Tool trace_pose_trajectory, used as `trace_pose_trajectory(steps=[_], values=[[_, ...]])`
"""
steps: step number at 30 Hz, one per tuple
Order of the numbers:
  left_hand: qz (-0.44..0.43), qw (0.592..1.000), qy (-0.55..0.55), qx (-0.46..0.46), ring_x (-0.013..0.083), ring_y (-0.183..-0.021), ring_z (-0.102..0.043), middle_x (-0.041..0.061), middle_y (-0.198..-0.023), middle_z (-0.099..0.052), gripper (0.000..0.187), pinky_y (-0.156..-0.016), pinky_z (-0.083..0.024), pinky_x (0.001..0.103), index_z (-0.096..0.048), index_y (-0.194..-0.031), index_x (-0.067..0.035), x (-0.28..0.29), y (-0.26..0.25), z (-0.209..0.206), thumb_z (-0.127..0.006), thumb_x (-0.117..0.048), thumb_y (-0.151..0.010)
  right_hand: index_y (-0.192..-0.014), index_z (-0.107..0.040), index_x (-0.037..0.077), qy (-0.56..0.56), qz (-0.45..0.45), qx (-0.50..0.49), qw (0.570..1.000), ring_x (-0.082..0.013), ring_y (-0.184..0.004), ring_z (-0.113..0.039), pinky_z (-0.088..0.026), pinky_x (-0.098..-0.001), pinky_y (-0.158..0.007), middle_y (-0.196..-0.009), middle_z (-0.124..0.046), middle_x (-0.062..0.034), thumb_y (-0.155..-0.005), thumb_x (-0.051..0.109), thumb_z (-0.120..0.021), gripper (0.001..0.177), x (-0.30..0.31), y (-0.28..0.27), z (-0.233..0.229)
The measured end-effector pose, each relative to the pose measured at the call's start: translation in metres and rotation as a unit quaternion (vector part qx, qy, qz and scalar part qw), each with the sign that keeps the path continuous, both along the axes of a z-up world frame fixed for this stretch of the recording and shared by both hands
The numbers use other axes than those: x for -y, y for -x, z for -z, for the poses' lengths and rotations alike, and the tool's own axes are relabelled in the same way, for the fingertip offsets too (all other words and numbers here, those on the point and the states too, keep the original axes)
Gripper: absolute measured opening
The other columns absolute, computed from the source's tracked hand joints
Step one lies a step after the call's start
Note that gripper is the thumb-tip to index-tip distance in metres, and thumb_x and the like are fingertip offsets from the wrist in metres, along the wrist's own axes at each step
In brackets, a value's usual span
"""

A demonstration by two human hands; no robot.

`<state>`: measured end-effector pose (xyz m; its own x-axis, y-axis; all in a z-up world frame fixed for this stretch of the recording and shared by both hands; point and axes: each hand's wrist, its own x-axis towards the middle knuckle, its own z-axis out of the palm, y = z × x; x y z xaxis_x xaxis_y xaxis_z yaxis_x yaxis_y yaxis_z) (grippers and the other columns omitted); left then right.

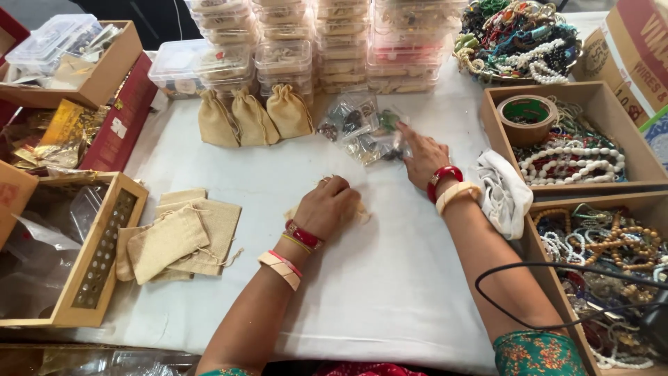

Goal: The person wipes clear plastic containers with a white cloth, then places small beige drawstring pouches inside them. They close the containers and stack them on the table. The person also handles small plastic bags containing jewelry and places them into beige pouches.

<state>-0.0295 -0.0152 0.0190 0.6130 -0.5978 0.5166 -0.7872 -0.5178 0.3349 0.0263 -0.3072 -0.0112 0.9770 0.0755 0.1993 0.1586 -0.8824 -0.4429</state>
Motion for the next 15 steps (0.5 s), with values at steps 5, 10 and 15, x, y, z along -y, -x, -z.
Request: trace_pose_trajectory(steps=[5, 10, 15], values=[[-0.046, 0.998, 0.026, -0.028, 0.0305, -0.098, -0.063, 0.009, -0.106, -0.062, 0.01, -0.082, -0.055, 0.041, -0.069, -0.089, -0.015, 0.0, 0.004, -0.005, -0.071, -0.018, -0.079, -0.131, -0.065, 0.028, 0.091, -0.007, 0.064, 0.994, -0.0303, -0.123, -0.049, -0.035, -0.0502, -0.1, -0.123, -0.063, -0.0033, -0.082, 0.01, -0.064, 0.053, -0.007, 0.009, -0.009], [-0.148, 0.985, 0.007, -0.089, 0.0323, -0.091, -0.064, 0.012, -0.096, -0.063, 0.015, -0.076, -0.054, 0.045, -0.072, -0.092, -0.014, -0.002, 0.014, -0.013, -0.063, -0.026, -0.09, -0.099, -0.082, 0.031, 0.087, -0.06, 0.026, 0.994, -0.0258, -0.118, -0.052, -0.039, -0.0448, -0.104, -0.109, -0.067, 0.0002, -0.074, 0.015, -0.068, 0.033, -0.005, 0.025, -0.029], [-0.188, 0.966, -0.029, -0.177, 0.0373, -0.085, -0.068, 0.015, -0.093, -0.07, 0.032, -0.074, -0.053, 0.049, -0.068, -0.094, -0.009, 0.002, 0.007, 0.005, -0.059, -0.039, -0.098, -0.107, -0.079, 0.017, -0.013, 0.049, 0.077, 0.996, -0.0356, -0.119, -0.052, -0.045, -0.0482, -0.103, -0.117, -0.062, -0.0153, -0.087, 0.03, -0.076, 0.025, 0.021, 0.014, -0.011]])
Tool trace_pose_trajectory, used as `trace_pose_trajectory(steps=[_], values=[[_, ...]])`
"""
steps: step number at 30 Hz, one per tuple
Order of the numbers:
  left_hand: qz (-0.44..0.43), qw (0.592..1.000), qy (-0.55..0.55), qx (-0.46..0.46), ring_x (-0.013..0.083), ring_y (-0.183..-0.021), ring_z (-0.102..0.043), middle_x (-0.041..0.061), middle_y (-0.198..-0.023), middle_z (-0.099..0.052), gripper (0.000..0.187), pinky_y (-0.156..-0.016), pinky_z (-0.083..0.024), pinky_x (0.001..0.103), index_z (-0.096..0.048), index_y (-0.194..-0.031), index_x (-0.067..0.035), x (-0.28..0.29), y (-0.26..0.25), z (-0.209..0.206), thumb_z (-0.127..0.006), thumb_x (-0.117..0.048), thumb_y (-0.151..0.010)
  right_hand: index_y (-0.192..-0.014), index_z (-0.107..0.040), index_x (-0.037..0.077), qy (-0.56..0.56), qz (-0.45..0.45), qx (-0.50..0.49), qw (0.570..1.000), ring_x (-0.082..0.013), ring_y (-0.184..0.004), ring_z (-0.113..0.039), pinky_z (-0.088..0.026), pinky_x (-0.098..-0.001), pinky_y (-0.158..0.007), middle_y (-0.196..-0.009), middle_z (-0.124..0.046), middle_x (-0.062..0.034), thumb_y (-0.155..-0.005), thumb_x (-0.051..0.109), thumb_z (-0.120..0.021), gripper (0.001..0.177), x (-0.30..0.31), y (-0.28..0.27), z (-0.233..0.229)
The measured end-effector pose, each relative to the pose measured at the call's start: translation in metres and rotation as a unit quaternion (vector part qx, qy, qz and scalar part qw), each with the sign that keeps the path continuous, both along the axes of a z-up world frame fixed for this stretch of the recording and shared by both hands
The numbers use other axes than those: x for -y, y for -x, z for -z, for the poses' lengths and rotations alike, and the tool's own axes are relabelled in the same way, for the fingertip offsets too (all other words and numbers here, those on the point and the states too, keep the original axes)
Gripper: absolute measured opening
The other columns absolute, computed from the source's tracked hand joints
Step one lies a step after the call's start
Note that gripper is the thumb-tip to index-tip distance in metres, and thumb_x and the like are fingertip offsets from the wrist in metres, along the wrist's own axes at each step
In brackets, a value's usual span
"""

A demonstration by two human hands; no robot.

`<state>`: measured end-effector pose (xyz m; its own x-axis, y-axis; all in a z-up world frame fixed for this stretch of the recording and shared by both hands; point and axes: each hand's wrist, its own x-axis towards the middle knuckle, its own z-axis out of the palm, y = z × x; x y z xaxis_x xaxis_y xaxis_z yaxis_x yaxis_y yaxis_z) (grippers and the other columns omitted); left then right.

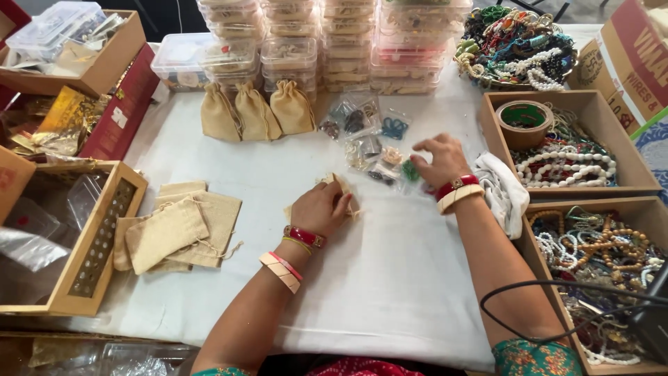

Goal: The person wipes clear plastic containers with a white cloth, then places small beige drawstring pouches inside them. They close the containers and stack them on the table. The person also handles small plastic bags containing jewelry and places them into beige pouches.

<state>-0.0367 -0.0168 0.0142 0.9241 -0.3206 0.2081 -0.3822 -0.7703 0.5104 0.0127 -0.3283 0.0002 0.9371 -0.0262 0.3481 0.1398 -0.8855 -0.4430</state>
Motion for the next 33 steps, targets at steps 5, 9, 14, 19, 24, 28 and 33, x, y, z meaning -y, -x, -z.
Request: trace_pose_trajectory(steps=[5, 9, 14, 19, 24, 28, 33], values=[[0.037, 0.99, 0.133, 0.006, 0.0337, -0.088, -0.07, 0.013, -0.1, -0.073, 0.019, -0.077, -0.056, 0.045, -0.07, -0.102, -0.009, 0.0, -0.014, 0.036, -0.064, -0.025, -0.094, -0.1, -0.077, 0.014, 0.034, 0.054, -0.142, 0.988, -0.0351, -0.121, -0.053, -0.045, -0.0442, -0.104, -0.118, -0.064, -0.0154, -0.083, 0.036, -0.082, 0.028, -0.012, 0.012, -0.025], [0.037, 0.974, 0.223, -0.032, 0.0266, -0.086, -0.073, 0.011, -0.096, -0.075, 0.016, -0.076, -0.058, 0.037, -0.069, -0.107, -0.006, 0.001, -0.014, 0.039, -0.068, -0.013, -0.092, -0.103, -0.069, 0.008, -0.077, 0.082, -0.171, 0.979, -0.029, -0.099, -0.074, -0.057, -0.0402, -0.09, -0.104, -0.076, -0.0133, -0.091, 0.03, -0.076, 0.026, -0.026, 0.017, -0.039], [-0.047, 0.914, 0.341, -0.217, 0.0197, -0.067, -0.068, 0.01, -0.079, -0.068, 0.055, -0.058, -0.054, 0.031, -0.045, -0.132, -0.003, 0.01, -0.011, 0.024, -0.073, -0.006, -0.085, -0.111, -0.061, 0.007, -0.181, -0.071, -0.033, 0.98, -0.0223, -0.093, -0.077, -0.062, -0.034, -0.081, -0.102, -0.075, -0.0097, -0.095, 0.025, -0.07, 0.026, -0.062, 0.021, -0.04], [-0.026, 0.818, 0.458, -0.347, 0.0131, -0.058, -0.064, 0.006, -0.078, -0.065, 0.041, -0.046, -0.049, 0.027, -0.057, -0.129, 0.002, 0.012, -0.013, 0.043, -0.069, -0.005, -0.09, -0.113, -0.064, 0.01, -0.217, -0.23, -0.074, 0.946, -0.0173, -0.097, -0.077, -0.063, -0.0316, -0.086, -0.105, -0.076, -0.0075, -0.09, 0.016, -0.069, 0.025, -0.103, 0.039, -0.036], [-0.068, 0.881, 0.443, -0.15, 0.0122, -0.061, -0.063, 0.004, -0.079, -0.062, 0.032, -0.052, -0.055, 0.026, -0.049, -0.118, -0.001, 0.016, -0.009, 0.05, -0.064, 0.0, -0.089, -0.105, -0.071, 0.008, -0.142, -0.173, -0.145, 0.964, -0.0188, -0.095, -0.074, -0.059, -0.0336, -0.086, -0.101, -0.076, -0.0077, -0.081, 0.011, -0.075, 0.025, -0.103, 0.037, -0.027], [-0.071, 0.895, 0.417, -0.144, 0.0146, -0.058, -0.059, 0.005, -0.074, -0.059, 0.031, -0.051, -0.051, 0.029, -0.047, -0.117, -0.004, 0.021, 0.007, 0.023, -0.063, -0.003, -0.09, -0.105, -0.075, 0.008, -0.161, -0.216, -0.186, 0.945, -0.0161, -0.093, -0.075, -0.059, -0.032, -0.085, -0.1, -0.078, -0.0058, -0.08, 0.012, -0.076, 0.025, -0.099, 0.039, -0.034], [0.053, 0.947, 0.315, -0.039, 0.017, -0.065, -0.062, 0.006, -0.078, -0.061, 0.036, -0.06, -0.051, 0.031, -0.046, -0.122, -0.006, 0.029, 0.023, 0.018, -0.066, -0.006, -0.092, -0.109, -0.064, 0.008, -0.298, -0.085, -0.193, 0.931, -0.0158, -0.083, -0.069, -0.058, -0.0348, -0.068, -0.099, -0.07, -0.0042, -0.081, 0.013, -0.077, 0.031, -0.103, 0.038, -0.038]])
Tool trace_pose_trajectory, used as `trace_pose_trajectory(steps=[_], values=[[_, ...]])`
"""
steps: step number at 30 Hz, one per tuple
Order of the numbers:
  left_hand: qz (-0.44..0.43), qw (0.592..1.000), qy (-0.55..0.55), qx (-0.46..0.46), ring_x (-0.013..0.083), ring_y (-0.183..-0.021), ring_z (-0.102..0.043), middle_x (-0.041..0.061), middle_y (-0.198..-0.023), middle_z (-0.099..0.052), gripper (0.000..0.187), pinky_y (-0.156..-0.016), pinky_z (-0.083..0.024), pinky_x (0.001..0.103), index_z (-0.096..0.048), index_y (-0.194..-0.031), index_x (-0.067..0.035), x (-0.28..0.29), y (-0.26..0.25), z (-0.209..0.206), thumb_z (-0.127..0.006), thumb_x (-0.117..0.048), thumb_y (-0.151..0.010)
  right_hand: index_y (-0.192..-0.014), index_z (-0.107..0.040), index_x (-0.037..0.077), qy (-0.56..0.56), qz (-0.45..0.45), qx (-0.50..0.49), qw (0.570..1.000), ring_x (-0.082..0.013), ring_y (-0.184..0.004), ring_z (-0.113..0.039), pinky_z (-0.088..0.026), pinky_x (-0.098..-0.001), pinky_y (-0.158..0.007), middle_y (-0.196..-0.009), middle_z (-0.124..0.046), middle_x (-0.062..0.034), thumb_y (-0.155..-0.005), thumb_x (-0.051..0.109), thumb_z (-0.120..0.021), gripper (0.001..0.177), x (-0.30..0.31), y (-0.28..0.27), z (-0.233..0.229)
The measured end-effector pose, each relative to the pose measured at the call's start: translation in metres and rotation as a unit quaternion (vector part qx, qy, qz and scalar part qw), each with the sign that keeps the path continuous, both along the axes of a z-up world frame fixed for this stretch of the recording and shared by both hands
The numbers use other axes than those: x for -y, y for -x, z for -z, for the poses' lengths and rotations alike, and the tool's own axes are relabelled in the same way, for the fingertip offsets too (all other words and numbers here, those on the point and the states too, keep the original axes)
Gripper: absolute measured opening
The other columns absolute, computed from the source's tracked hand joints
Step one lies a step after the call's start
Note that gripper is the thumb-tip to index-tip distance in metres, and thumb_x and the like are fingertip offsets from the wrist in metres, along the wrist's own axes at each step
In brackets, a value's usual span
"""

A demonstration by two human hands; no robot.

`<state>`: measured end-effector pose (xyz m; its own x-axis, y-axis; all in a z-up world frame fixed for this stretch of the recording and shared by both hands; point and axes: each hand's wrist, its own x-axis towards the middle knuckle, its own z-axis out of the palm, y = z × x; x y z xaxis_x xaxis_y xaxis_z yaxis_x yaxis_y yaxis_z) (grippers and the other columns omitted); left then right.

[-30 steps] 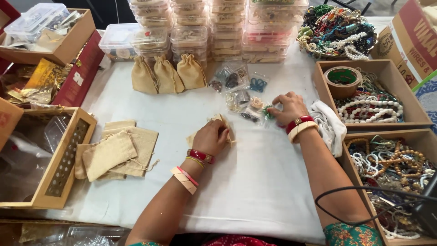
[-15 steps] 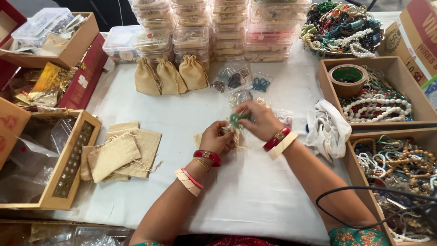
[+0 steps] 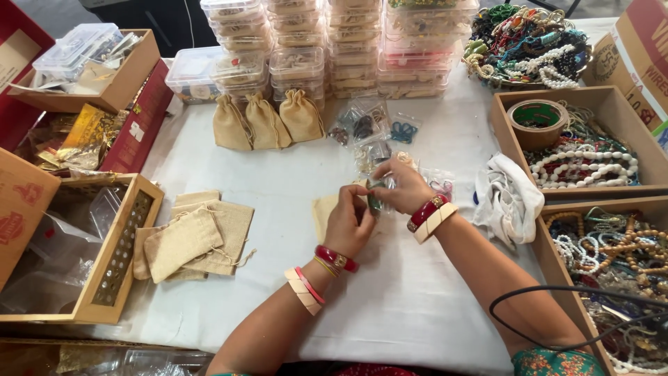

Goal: The person wipes clear plastic containers with a white cloth, then places small beige drawstring pouches inside them. They close the containers and stack them on the table. The person also handles small plastic bags containing jewelry and places them into beige pouches.

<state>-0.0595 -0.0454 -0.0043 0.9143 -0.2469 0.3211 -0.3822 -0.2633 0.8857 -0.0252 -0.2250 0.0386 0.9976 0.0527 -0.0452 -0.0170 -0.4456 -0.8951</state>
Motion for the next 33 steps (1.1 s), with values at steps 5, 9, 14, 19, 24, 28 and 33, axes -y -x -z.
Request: trace_pose_trajectory(steps=[5, 9, 14, 19, 24, 28, 33], values=[[-0.005, 0.999, 0.018, 0.032, 0.0155, -0.069, -0.062, 0.005, -0.082, -0.061, 0.038, -0.062, -0.052, 0.029, -0.044, -0.127, -0.006, -0.001, 0.004, -0.005, -0.063, -0.004, -0.093, -0.103, -0.068, 0.007, 0.032, -0.044, -0.055, 0.997, -0.0207, -0.074, -0.07, -0.058, -0.0362, -0.064, -0.092, -0.073, -0.0105, -0.089, 0.017, -0.072, 0.017, -0.006, 0.007, -0.008], [-0.002, 0.997, 0.073, 0.032, 0.0129, -0.067, -0.058, 0.003, -0.082, -0.057, 0.041, -0.06, -0.051, 0.029, -0.044, -0.127, -0.005, -0.009, -0.007, 0.003, -0.063, 0.0, -0.092, -0.11, -0.073, 0.009, 0.105, -0.189, 0.043, 0.975, -0.0175, -0.083, -0.07, -0.057, -0.0358, -0.076, -0.092, -0.075, -0.0099, -0.093, 0.022, -0.068, 0.022, -0.003, 0.013, -0.007], [0.105, 0.953, 0.278, -0.064, 0.0079, -0.075, -0.054, 0.0, -0.09, -0.055, 0.04, -0.066, -0.048, 0.023, -0.043, -0.13, -0.006, -0.026, -0.027, 0.004, -0.056, 0.004, -0.093, -0.114, -0.073, 0.011, 0.089, -0.235, 0.334, 0.908, -0.0218, -0.103, -0.066, -0.045, -0.0393, -0.098, -0.106, -0.074, -0.0094, -0.094, 0.029, -0.07, 0.027, 0.006, 0.024, -0.046], [0.129, 0.935, 0.321, -0.083, 0.008, -0.077, -0.052, 0.0, -0.09, -0.055, 0.041, -0.067, -0.044, 0.021, -0.047, -0.13, -0.006, -0.043, -0.029, -0.005, -0.055, 0.005, -0.092, -0.129, -0.069, 0.015, 0.081, -0.166, 0.435, 0.881, -0.0261, -0.122, -0.055, -0.035, -0.0392, -0.112, -0.127, -0.067, -0.0075, -0.093, 0.031, -0.069, 0.039, 0.004, 0.051, -0.088], [0.23, 0.846, 0.444, -0.185, 0.0121, -0.085, -0.057, 0.003, -0.094, -0.058, 0.04, -0.079, -0.049, 0.025, -0.045, -0.132, -0.003, -0.047, -0.018, -0.024, -0.052, 0.001, -0.093, -0.131, -0.065, 0.012, 0.21, -0.227, 0.469, 0.827, -0.0331, -0.126, -0.047, -0.032, -0.0459, -0.111, -0.138, -0.056, -0.0115, -0.077, 0.032, -0.079, 0.059, -0.001, 0.056, -0.094], [0.313, 0.784, 0.485, -0.229, 0.0146, -0.082, -0.06, 0.005, -0.093, -0.061, 0.04, -0.073, -0.049, 0.027, -0.045, -0.13, -0.005, -0.057, -0.014, -0.044, -0.053, -0.003, -0.091, -0.142, -0.055, 0.007, 0.096, -0.267, 0.397, 0.873, -0.0319, -0.134, -0.05, -0.033, -0.0466, -0.115, -0.14, -0.058, -0.0132, -0.084, 0.028, -0.076, 0.065, 0.007, 0.038, -0.064], [0.328, 0.802, 0.44, -0.235, 0.0118, -0.085, -0.059, 0.005, -0.097, -0.062, 0.036, -0.076, -0.049, 0.025, -0.049, -0.135, -0.002, -0.068, -0.026, -0.032, -0.061, -0.019, -0.106, -0.102, -0.073, 0.0, -0.073, -0.246, 0.19, 0.948, -0.0139, -0.086, -0.071, -0.062, -0.0273, -0.076, -0.092, -0.075, -0.0058, -0.098, 0.025, -0.072, 0.025, 0.023, 0.003, 0.007]])
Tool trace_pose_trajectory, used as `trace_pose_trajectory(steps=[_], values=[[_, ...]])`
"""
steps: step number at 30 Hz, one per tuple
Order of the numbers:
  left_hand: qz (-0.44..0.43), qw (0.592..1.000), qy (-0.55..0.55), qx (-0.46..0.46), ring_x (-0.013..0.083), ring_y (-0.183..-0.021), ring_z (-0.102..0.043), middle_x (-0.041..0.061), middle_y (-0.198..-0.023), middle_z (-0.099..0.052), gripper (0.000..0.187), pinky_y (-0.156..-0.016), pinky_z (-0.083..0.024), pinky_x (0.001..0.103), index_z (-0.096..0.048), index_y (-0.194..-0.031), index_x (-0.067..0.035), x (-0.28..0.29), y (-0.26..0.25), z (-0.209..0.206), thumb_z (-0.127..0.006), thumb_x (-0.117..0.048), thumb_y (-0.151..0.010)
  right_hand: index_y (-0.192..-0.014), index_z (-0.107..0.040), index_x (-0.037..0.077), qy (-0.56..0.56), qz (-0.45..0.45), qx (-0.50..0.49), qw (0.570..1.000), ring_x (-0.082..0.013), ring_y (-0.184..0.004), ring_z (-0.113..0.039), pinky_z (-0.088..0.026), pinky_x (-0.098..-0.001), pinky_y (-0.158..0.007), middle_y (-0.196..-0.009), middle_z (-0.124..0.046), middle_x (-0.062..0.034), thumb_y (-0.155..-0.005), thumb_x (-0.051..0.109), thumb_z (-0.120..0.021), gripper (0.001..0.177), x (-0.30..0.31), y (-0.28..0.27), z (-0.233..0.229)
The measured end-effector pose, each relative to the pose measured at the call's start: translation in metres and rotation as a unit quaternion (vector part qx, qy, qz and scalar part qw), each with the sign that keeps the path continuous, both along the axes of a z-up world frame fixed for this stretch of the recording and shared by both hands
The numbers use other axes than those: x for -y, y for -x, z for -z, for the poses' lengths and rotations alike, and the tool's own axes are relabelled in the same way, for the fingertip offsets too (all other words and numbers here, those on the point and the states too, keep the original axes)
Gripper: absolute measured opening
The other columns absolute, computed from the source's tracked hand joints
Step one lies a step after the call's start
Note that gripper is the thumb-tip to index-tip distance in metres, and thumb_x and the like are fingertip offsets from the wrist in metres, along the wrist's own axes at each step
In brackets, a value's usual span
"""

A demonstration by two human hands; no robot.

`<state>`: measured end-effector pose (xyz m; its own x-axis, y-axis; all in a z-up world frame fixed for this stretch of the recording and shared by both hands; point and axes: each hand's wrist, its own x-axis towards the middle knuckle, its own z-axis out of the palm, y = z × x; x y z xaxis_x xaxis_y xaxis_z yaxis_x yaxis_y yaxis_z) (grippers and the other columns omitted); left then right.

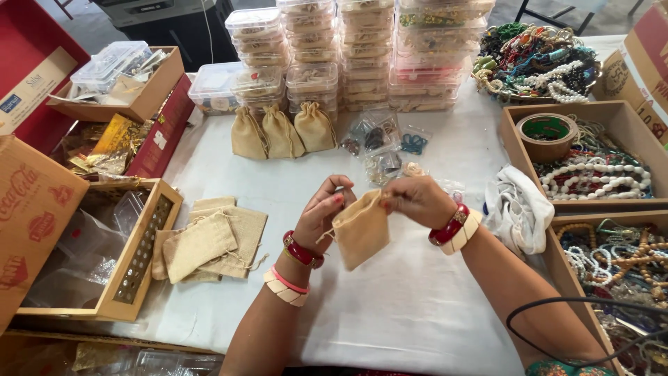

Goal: The person wipes clear plastic containers with a white cloth, then places small beige drawstring pouches inside them. They close the containers and stack them on the table. The person also handles small plastic bags containing jewelry and places them into beige pouches.

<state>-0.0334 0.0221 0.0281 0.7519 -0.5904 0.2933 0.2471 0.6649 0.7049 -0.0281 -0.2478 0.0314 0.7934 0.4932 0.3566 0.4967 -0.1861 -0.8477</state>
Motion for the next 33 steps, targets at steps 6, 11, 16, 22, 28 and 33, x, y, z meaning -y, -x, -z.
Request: trace_pose_trajectory(steps=[6, 11, 16, 22, 28, 33], values=[[-0.077, 0.949, -0.282, 0.122, 0.0071, -0.09, -0.06, 0.0, -0.108, -0.065, 0.041, -0.077, -0.052, 0.025, -0.055, -0.136, -0.004, -0.005, -0.029, 0.023, -0.067, -0.018, -0.099, -0.097, -0.072, 0.0, -0.17, 0.108, -0.186, 0.962, -0.0066, -0.063, -0.055, -0.043, -0.0214, -0.054, -0.076, -0.066, -0.0009, -0.105, 0.026, -0.065, 0.028, 0.013, -0.019, 0.01], [-0.149, 0.923, -0.338, 0.105, 0.0098, -0.079, -0.07, 0.003, -0.095, -0.075, 0.021, -0.065, -0.053, 0.024, -0.068, -0.121, -0.004, -0.007, -0.045, 0.047, -0.061, -0.007, -0.101, -0.095, -0.071, 0.004, -0.24, 0.148, -0.201, 0.938, -0.0073, -0.063, -0.062, -0.046, -0.0216, -0.055, -0.077, -0.071, -0.0011, -0.102, 0.023, -0.063, 0.022, 0.025, -0.03, 0.016], [-0.272, 0.906, -0.323, 0.026, 0.012, -0.069, -0.072, 0.005, -0.087, -0.078, 0.019, -0.058, -0.056, 0.024, -0.076, -0.109, -0.004, -0.026, -0.057, 0.045, -0.058, -0.005, -0.101, -0.092, -0.07, 0.007, -0.335, 0.247, -0.183, 0.891, -0.0115, -0.065, -0.066, -0.052, -0.0232, -0.061, -0.079, -0.071, -0.0042, -0.101, 0.018, -0.065, 0.015, 0.052, -0.037, 0.017], [-0.322, 0.807, -0.493, 0.052, 0.0169, -0.08, -0.074, 0.012, -0.093, -0.081, 0.023, -0.067, -0.057, 0.029, -0.08, -0.113, -0.006, -0.024, -0.051, 0.041, -0.063, -0.013, -0.101, -0.095, -0.069, 0.008, -0.392, 0.201, -0.218, 0.871, -0.0166, -0.081, -0.068, -0.054, -0.0327, -0.074, -0.091, -0.07, -0.0065, -0.105, 0.018, -0.066, 0.013, 0.058, -0.045, 0.038], [-0.355, 0.758, -0.442, 0.323, 0.0384, -0.131, -0.049, 0.027, -0.139, -0.051, 0.09, -0.101, -0.044, 0.045, -0.043, -0.147, 0.003, 0.017, -0.041, 0.045, -0.093, -0.01, -0.073, -0.094, -0.066, 0.005, -0.431, -0.046, -0.285, 0.855, -0.0274, -0.134, -0.058, -0.046, -0.0469, -0.108, -0.138, -0.06, -0.019, -0.094, 0.008, -0.057, 0.01, 0.028, -0.032, 0.031], [-0.305, 0.869, -0.368, 0.132, 0.0166, -0.1, -0.067, 0.011, -0.111, -0.072, 0.05, -0.085, -0.057, 0.026, -0.061, -0.136, -0.004, 0.031, -0.035, 0.06, -0.078, -0.003, -0.089, -0.101, -0.064, 0.002, -0.411, -0.189, -0.294, 0.842, -0.0343, -0.132, -0.055, -0.043, -0.0478, -0.111, -0.143, -0.062, -0.0236, -0.096, 0.023, -0.061, 0.021, 0.003, -0.006, -0.009]])
